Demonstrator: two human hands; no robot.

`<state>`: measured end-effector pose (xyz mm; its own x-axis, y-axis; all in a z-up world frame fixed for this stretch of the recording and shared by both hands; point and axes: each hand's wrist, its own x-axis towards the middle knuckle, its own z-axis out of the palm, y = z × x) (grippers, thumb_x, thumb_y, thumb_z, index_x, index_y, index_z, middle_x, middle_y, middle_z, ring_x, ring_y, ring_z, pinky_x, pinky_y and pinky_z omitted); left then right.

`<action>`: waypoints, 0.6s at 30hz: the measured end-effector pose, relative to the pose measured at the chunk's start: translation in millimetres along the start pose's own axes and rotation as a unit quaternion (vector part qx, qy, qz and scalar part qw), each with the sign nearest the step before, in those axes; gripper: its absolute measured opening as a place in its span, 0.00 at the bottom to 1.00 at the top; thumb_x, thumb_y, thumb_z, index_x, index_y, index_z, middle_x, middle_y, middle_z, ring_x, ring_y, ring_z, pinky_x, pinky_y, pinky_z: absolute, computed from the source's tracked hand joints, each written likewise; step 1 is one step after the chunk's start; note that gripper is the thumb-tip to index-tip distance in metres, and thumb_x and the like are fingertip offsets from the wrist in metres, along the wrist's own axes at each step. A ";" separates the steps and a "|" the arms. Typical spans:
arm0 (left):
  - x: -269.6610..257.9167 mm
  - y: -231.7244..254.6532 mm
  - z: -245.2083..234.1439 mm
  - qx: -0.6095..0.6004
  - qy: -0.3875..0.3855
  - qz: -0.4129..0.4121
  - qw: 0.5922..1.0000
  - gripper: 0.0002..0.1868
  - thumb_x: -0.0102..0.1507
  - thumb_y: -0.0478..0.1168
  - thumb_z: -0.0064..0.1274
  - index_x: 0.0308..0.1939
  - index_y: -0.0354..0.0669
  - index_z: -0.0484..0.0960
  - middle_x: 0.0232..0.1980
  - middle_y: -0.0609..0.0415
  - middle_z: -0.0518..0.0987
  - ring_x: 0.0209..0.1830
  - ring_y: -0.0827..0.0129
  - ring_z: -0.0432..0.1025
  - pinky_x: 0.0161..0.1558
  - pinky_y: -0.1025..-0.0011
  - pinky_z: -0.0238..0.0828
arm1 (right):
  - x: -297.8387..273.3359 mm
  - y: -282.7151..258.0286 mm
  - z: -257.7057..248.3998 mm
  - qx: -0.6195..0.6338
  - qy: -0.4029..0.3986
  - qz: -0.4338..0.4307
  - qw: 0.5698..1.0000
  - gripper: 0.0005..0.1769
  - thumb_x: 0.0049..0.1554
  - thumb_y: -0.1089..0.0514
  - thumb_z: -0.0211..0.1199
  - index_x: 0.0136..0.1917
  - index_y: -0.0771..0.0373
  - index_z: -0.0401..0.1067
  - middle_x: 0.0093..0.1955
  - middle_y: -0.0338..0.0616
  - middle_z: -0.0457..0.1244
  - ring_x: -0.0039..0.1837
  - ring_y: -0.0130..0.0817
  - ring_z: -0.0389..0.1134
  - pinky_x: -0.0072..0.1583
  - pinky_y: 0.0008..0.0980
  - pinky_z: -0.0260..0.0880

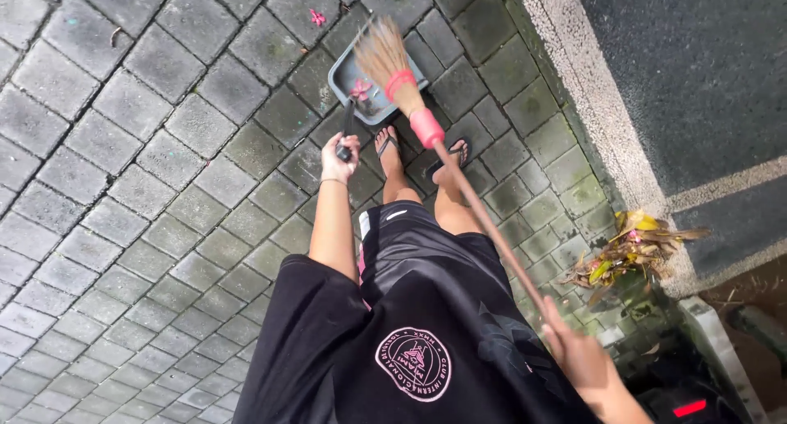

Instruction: Sweeping dry leaves from a paved driveway into a dustpan and then emptying them into a black trash bag.

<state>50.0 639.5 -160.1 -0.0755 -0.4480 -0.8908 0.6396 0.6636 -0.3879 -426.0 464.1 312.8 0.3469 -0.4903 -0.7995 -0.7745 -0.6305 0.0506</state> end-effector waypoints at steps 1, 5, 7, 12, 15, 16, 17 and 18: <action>-10.8 8.0 -9.2 -0.003 -0.005 0.001 1.000 0.10 0.65 0.35 0.51 0.40 0.33 0.67 0.31 0.55 0.68 0.24 0.75 0.69 0.27 0.82 0.77 | 9.3 -10.7 -19.8 -0.004 0.003 -0.003 1.000 0.37 0.61 0.39 0.48 0.82 0.27 0.47 0.35 0.58 0.72 0.44 0.54 0.77 0.50 0.54 0.76; -32.2 43.2 -30.5 -0.134 -0.067 0.000 0.989 0.10 0.65 0.34 0.52 0.40 0.31 0.66 0.32 0.54 0.67 0.26 0.74 0.69 0.27 0.81 0.78 | 92.1 -46.6 -67.1 -0.018 0.080 -0.084 0.993 0.33 0.63 0.46 0.50 0.81 0.37 0.54 0.37 0.52 0.71 0.40 0.51 0.76 0.45 0.48 0.75; -33.3 56.2 -47.0 -0.179 -0.084 0.005 0.980 0.11 0.64 0.33 0.53 0.40 0.31 0.66 0.34 0.52 0.68 0.27 0.72 0.70 0.28 0.81 0.78 | 143.1 -69.7 -75.3 -0.050 0.152 -0.152 0.975 0.31 0.63 0.49 0.53 0.79 0.47 0.61 0.26 0.56 0.68 0.34 0.51 0.74 0.39 0.46 0.74; -0.7 93.2 -53.1 -0.193 -0.106 0.050 0.974 0.12 0.64 0.38 0.52 0.41 0.31 0.67 0.35 0.55 0.69 0.28 0.77 0.71 0.30 0.83 0.79 | 274.1 -146.4 -79.3 -0.018 0.185 -0.204 0.961 0.29 0.65 0.57 0.54 0.78 0.61 0.59 0.26 0.57 0.66 0.29 0.47 0.71 0.34 0.40 0.71; 8.6 114.1 -55.2 -0.212 -0.110 0.045 0.970 0.12 0.64 0.36 0.52 0.41 0.30 0.67 0.35 0.55 0.67 0.28 0.76 0.70 0.30 0.82 0.79 | 304.3 -167.1 -60.9 -0.024 0.105 -0.166 0.980 0.33 0.64 0.53 0.53 0.81 0.56 0.54 0.32 0.66 0.68 0.39 0.62 0.74 0.41 0.56 0.74; 6.6 120.8 -50.7 -0.211 -0.109 0.044 0.970 0.12 0.64 0.36 0.52 0.41 0.30 0.67 0.35 0.55 0.67 0.28 0.76 0.70 0.30 0.82 0.79 | 295.3 -163.2 -52.8 -0.023 0.104 -0.165 0.981 0.33 0.64 0.53 0.53 0.81 0.56 0.54 0.32 0.66 0.68 0.39 0.62 0.74 0.41 0.56 0.74; 4.2 126.9 -46.5 -0.213 -0.102 0.036 0.971 0.11 0.64 0.35 0.52 0.40 0.30 0.66 0.35 0.54 0.67 0.27 0.75 0.70 0.30 0.81 0.79 | 285.9 -158.8 -44.8 -0.053 0.085 -0.184 0.978 0.35 0.62 0.55 0.53 0.81 0.56 0.53 0.30 0.64 0.68 0.36 0.59 0.74 0.39 0.53 0.73; 4.6 129.6 -39.6 -0.212 -0.094 0.025 0.972 0.11 0.64 0.35 0.51 0.39 0.30 0.66 0.34 0.53 0.67 0.26 0.75 0.70 0.29 0.80 0.79 | 274.0 -151.4 -36.3 -0.081 0.067 -0.199 0.974 0.37 0.61 0.58 0.53 0.82 0.57 0.51 0.28 0.62 0.67 0.34 0.56 0.73 0.36 0.50 0.73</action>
<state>102.3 747.1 -223.8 0.1147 -0.4849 -0.8670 0.2627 0.8565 -0.4443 -194.5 403.4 107.8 0.6770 -0.2560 -0.6901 -0.4752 -0.8680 -0.1442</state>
